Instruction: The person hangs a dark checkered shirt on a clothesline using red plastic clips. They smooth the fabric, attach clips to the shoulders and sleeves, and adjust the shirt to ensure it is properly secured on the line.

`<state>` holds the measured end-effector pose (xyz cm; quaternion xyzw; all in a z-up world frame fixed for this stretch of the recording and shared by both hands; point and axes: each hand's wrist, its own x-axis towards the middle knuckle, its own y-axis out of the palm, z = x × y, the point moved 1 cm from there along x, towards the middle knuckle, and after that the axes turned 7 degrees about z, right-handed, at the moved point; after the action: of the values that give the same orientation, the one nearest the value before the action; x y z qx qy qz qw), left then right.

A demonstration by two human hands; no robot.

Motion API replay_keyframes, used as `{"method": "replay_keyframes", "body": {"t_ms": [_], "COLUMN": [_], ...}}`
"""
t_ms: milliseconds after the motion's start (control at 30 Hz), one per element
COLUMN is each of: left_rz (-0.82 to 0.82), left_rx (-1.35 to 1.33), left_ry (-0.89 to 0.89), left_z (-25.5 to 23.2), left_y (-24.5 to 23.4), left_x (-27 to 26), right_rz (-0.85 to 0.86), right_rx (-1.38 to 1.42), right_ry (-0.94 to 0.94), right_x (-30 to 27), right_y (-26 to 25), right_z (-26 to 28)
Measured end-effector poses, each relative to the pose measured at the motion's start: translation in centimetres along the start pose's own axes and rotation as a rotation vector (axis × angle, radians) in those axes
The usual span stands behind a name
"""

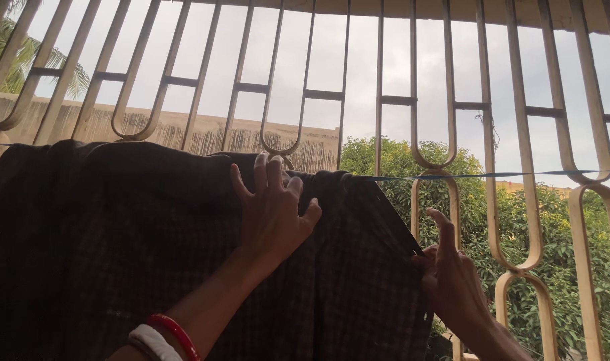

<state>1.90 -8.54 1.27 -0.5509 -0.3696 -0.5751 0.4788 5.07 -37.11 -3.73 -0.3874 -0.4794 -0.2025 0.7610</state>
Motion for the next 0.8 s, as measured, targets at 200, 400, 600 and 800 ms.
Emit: {"method": "replay_keyframes", "body": {"t_ms": [200,400,600,800], "left_rz": [0.145,0.129,0.128,0.188], "left_rx": [0.068,0.16,0.249,0.085], "left_ry": [-0.069,-0.125,-0.164,-0.302], "left_z": [-1.0,-1.6,-2.0,-4.2], "left_y": [0.9,1.4,0.4,0.8], "left_x": [-0.5,1.0,6.2,9.4], "right_rz": [0.011,0.014,0.038,-0.036], "right_rx": [0.016,0.074,0.112,0.112], "right_ry": [0.013,0.036,0.108,0.032], "right_x": [0.4,0.5,-0.4,-0.8], "right_y": [0.1,0.1,-1.4,-2.7], "right_z": [-0.1,-0.8,-4.7,-7.3]}}
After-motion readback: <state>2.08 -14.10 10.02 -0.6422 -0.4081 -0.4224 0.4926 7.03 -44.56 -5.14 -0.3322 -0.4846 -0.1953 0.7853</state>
